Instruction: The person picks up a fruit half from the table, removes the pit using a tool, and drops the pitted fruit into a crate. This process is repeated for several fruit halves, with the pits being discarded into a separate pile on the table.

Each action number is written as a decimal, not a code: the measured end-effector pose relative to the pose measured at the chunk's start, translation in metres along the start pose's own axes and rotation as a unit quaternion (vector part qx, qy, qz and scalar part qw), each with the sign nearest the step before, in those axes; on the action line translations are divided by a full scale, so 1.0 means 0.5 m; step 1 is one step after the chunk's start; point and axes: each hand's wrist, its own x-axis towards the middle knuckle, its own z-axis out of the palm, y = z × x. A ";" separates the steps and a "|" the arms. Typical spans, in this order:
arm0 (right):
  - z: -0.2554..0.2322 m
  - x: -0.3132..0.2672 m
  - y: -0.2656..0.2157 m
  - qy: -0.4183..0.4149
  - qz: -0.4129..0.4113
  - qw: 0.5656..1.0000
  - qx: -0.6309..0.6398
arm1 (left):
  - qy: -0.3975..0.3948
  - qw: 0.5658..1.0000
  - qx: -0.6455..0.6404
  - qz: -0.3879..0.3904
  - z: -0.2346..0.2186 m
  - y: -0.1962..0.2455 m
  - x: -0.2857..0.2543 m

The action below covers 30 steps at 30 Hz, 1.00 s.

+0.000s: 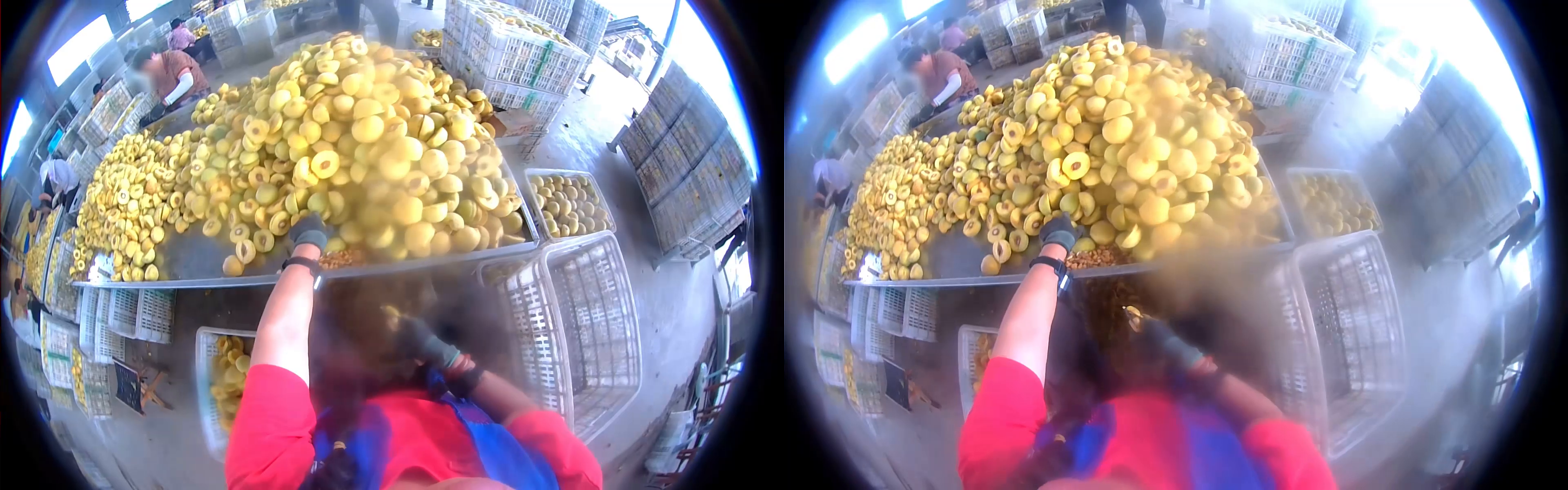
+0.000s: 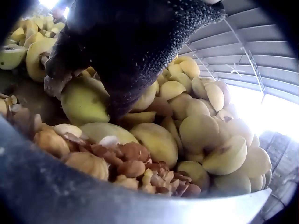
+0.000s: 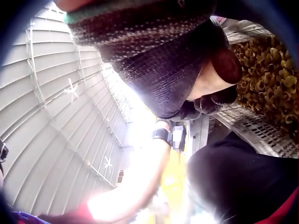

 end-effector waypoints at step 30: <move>0.391 0.191 0.225 -0.175 0.302 -0.087 0.933 | 0.130 0.621 -0.704 0.319 -0.175 0.034 -0.485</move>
